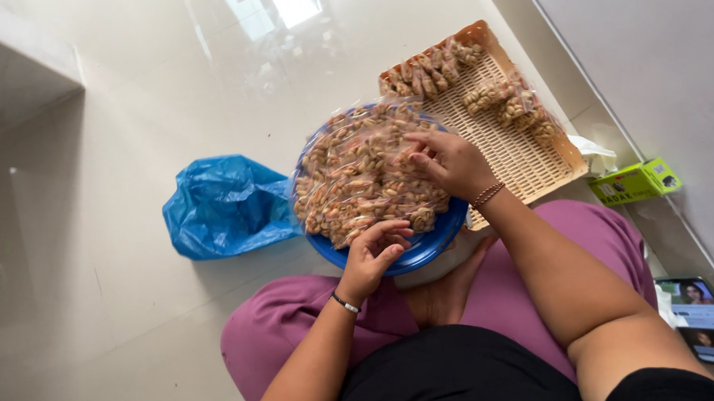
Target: A person sitting on the floor picks up small wrapped food items from a blue bowl and places them into a rectangular wicker basket.
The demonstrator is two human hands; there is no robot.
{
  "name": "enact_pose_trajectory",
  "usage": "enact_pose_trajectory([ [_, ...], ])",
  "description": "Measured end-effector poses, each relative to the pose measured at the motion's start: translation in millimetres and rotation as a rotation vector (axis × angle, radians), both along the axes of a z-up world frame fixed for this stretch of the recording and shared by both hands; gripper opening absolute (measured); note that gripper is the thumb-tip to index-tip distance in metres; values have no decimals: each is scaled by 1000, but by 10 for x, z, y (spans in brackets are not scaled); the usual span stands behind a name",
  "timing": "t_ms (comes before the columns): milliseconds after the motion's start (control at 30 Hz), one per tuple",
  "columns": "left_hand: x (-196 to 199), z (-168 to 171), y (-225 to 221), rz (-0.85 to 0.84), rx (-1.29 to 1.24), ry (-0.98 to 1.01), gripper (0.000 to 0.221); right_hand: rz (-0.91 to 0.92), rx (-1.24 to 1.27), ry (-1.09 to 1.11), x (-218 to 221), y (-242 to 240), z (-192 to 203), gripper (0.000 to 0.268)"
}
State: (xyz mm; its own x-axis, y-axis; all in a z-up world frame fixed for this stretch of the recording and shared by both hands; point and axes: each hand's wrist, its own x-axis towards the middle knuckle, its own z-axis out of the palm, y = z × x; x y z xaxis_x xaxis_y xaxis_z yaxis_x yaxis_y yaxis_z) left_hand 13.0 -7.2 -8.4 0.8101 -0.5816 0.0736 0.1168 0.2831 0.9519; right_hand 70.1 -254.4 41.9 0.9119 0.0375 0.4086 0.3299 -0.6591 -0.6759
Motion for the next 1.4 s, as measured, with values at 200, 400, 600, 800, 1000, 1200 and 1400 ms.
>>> enact_pose_trajectory([
  [200,27,18,32,-57,21,6,47,-268,44,91,-64,-863,88,26],
  [400,30,50,27,-29,2,17,48,-907,-97,376,-324,-2670,-1114,13],
  [600,26,46,15,-26,-6,15,50,-992,-136,613,-287,-2524,-1416,18],
  [800,14,121,51,4,26,-10,49,-1035,-185,642,-364,-2339,-1234,12],
  [1000,-9,97,47,14,91,-104,44,-1079,216,236,-304,-2555,-1325,6],
  [1200,-68,56,67,55,125,-155,43,-662,531,30,-208,-1885,-443,5],
  [1400,-128,108,88,173,58,-171,74,69,587,292,-337,-484,458,8],
])
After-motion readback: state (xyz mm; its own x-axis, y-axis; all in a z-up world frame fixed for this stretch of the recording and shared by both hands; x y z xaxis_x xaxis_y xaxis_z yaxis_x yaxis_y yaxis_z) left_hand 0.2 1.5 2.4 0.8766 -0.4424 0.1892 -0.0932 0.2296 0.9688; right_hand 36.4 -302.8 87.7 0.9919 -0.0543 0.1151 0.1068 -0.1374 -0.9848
